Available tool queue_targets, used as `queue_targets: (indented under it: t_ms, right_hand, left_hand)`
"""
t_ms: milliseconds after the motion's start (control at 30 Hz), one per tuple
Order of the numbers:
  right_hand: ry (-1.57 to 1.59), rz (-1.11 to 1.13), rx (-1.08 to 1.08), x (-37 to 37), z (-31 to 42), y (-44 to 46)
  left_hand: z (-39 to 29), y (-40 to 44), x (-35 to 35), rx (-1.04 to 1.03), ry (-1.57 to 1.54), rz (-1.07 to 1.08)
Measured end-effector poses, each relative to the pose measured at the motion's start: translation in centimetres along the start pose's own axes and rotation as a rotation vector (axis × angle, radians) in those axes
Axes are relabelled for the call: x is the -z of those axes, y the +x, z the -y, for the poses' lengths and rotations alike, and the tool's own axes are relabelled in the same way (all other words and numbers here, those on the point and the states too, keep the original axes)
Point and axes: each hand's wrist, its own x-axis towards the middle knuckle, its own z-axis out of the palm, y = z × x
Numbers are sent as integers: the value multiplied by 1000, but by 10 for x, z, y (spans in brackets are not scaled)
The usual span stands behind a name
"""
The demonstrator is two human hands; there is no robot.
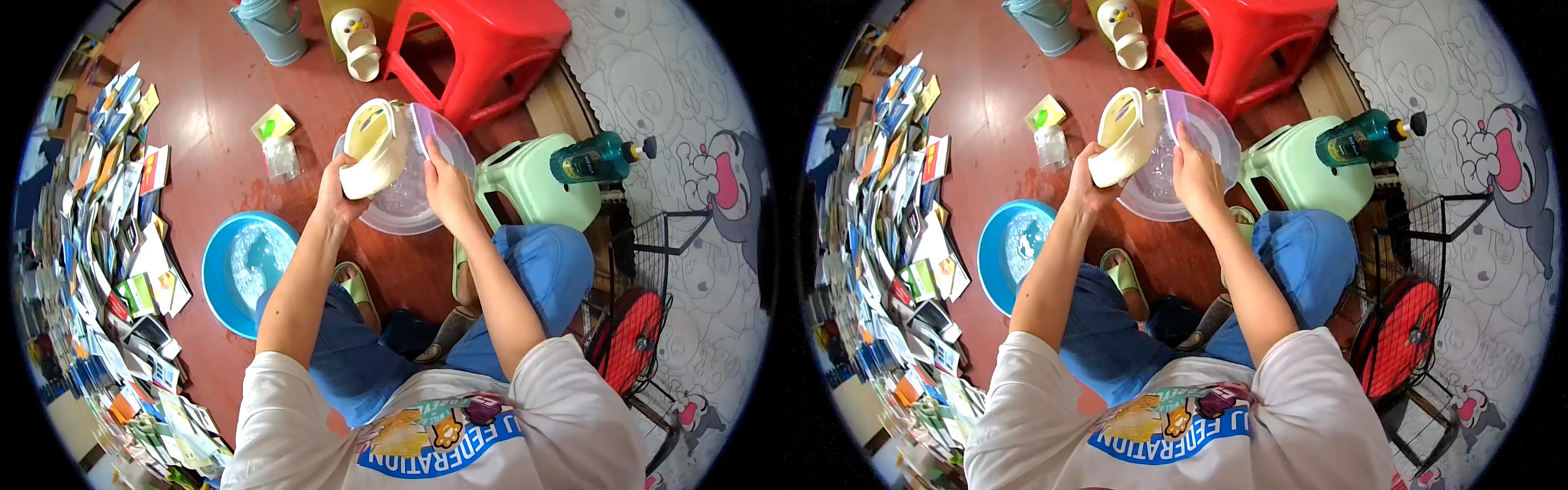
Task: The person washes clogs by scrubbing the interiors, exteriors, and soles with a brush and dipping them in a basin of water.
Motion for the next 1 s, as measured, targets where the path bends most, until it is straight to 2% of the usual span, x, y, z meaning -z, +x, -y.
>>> queue_targets:
  t_ms: [67,133,233,300,333,367,400,433,467,500,533,600,667,733,800,833,867,900,933,967,1000]
  right_hand:
    - [-46,22,-50,-21,-13,21]
    - [-2,-47,-151,-60,-54,41]
    - [-47,63,-180,-135,-124,58]
    - [-204,218,-335,-152,-122,54]
    - [-189,205,-377,-165,-129,49]
    - [-197,221,-369,-182,-146,50]
    - [-266,264,-224,-210,-179,53]
    - [-334,305,-79,-209,-173,51]
    - [-228,433,-103,-201,-169,56]
    - [-241,442,-98,-182,-147,50]
    - [45,365,-236,-160,-125,38]
    - [425,228,-379,-117,-87,12]
    - [521,156,-370,-68,-45,-15]
    - [491,119,-274,-19,-2,-39]
    - [446,53,-27,10,24,-57]
    - [407,50,-1,19,37,-63]
    - [336,38,56,22,43,-67]
    - [265,27,113,23,50,-72]
    - [177,95,41,26,65,-76]
    - [-16,-7,160,17,65,-75]
    - [-91,-19,102,16,66,-66]
  left_hand:
    - [-2,8,11,-2,-48,-6]
    - [-8,-8,-7,3,-93,-34]
    - [-15,-2,3,34,-134,18]
    - [-14,-9,-12,27,-140,-112]
    - [-15,-4,-1,32,-98,-23]
    - [-12,3,6,27,-113,-34]
    - [-10,5,3,27,-121,-81]
    - [-9,3,-4,31,-129,-127]
    - [-9,-2,-11,6,-115,-190]
    - [-6,3,-7,6,-131,-192]
    - [-3,14,0,2,-102,-183]
    - [-1,12,-5,-5,-45,-129]
    - [5,17,-7,-12,-99,-96]
    - [14,28,-7,-12,-136,-106]
    - [27,52,2,-25,-227,-69]
    - [29,50,-6,-38,-305,-42]
    - [33,48,-15,-62,-261,-135]
    - [40,56,-14,-63,-281,-121]
    - [51,75,-6,-104,-322,-114]
    - [59,86,-4,-144,-363,-108]
    - [65,86,-6,-155,-342,-147]
